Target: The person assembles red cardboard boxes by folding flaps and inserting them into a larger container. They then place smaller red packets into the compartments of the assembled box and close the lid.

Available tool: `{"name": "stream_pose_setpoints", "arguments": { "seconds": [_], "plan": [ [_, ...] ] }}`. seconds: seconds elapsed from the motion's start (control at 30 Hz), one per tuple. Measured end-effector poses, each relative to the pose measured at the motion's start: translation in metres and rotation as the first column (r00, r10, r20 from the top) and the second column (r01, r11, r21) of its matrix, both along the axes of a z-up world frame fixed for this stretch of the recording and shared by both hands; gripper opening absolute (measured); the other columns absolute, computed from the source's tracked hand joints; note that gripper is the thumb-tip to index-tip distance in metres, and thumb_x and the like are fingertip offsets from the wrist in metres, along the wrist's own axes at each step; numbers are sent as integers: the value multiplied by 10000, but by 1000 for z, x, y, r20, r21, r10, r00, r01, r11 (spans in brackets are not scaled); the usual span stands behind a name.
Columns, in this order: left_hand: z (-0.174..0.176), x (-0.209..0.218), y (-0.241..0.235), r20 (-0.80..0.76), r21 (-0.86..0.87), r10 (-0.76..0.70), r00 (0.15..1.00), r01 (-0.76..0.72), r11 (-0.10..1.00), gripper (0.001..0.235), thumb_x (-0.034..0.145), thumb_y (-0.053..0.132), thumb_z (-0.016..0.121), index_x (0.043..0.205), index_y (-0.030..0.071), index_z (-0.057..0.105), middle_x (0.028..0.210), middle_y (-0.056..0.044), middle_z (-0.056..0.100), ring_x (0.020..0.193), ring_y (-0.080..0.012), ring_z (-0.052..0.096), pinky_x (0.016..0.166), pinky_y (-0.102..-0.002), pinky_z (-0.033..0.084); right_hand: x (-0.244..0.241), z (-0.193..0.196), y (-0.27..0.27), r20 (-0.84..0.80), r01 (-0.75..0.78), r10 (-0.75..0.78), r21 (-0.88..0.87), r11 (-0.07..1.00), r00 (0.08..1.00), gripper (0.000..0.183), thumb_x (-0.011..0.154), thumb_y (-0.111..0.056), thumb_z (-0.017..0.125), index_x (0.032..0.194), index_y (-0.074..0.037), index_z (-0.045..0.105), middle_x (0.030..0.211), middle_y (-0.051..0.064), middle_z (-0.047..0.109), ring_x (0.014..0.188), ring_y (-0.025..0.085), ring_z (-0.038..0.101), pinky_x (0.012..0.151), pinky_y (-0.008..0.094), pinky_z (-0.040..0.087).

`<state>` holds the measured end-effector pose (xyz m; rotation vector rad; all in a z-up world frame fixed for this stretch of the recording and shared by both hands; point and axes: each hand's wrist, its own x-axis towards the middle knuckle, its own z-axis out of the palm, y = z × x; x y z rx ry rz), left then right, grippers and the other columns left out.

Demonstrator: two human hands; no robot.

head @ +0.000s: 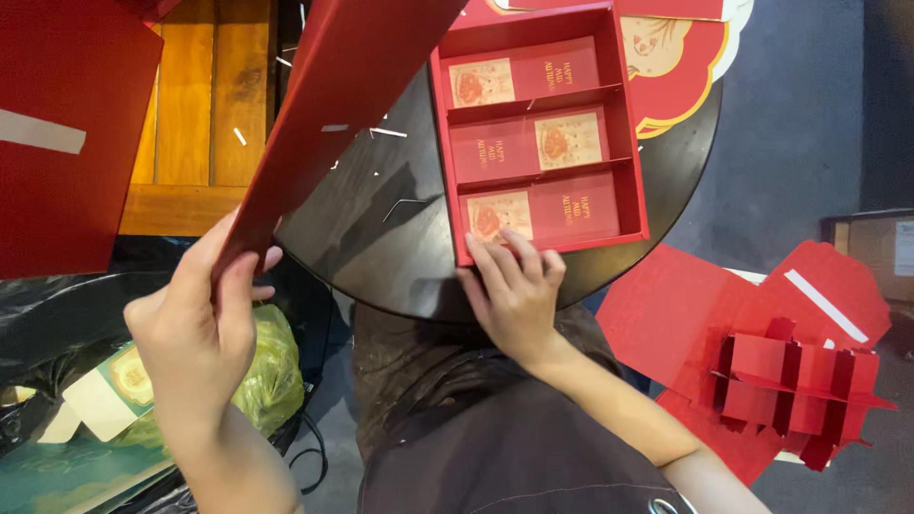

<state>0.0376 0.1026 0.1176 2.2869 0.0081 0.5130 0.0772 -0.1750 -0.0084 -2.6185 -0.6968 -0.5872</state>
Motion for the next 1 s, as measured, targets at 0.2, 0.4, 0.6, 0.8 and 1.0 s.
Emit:
{"name": "stream_pose_setpoints", "arguments": {
  "seconds": [0.2,0.4,0.6,0.8,1.0],
  "plan": [
    [-23,-17,6,-45,-143,-9,999,3,990,271,1102,-11,553,1364,-47,607,1203,-181,739,1029,-206,765,802,-288,640,5,-3,-15,21,-8,6,77,997,1000,412,853,-351,870,1139,-113,691,1041,35,635,1188,279,561,1165,724,143],
    [-26,-21,-1,-17,-6,22,1000,-22,1000,223,1092,12,613,1313,21,643,1090,-120,774,900,-163,770,784,-266,590,4,-2,-61,-41,-93,99,126,988,994,267,799,-165,820,1018,-93,685,1045,56,670,1262,326,569,1221,739,86],
    [-13,-13,-10,-66,153,-75,995,85,985,214,1003,24,696,1193,114,737,1043,-83,760,799,-224,737,684,-298,532,-7,20,-158,-248,-215,207,-6,977,946,330,784,-75,760,1111,-109,740,1128,30,706,1387,325,522,1293,651,182],
    [-26,7,-48,-84,241,-281,956,293,925,233,928,91,712,1153,142,743,976,-60,766,673,-253,707,573,-353,521,-5,34,-182,-324,-223,196,-48,974,926,282,792,-99,753,1073,-123,750,1142,21,701,1422,324,501,1296,613,237],
    [-48,10,-76,-68,277,-297,953,304,912,224,889,119,715,1113,117,717,883,-64,736,627,-266,681,565,-380,518,-5,56,-161,-225,-201,205,42,979,952,484,774,-172,826,1224,-63,688,1295,121,610,1370,346,515,1221,609,339]
  ]
}}
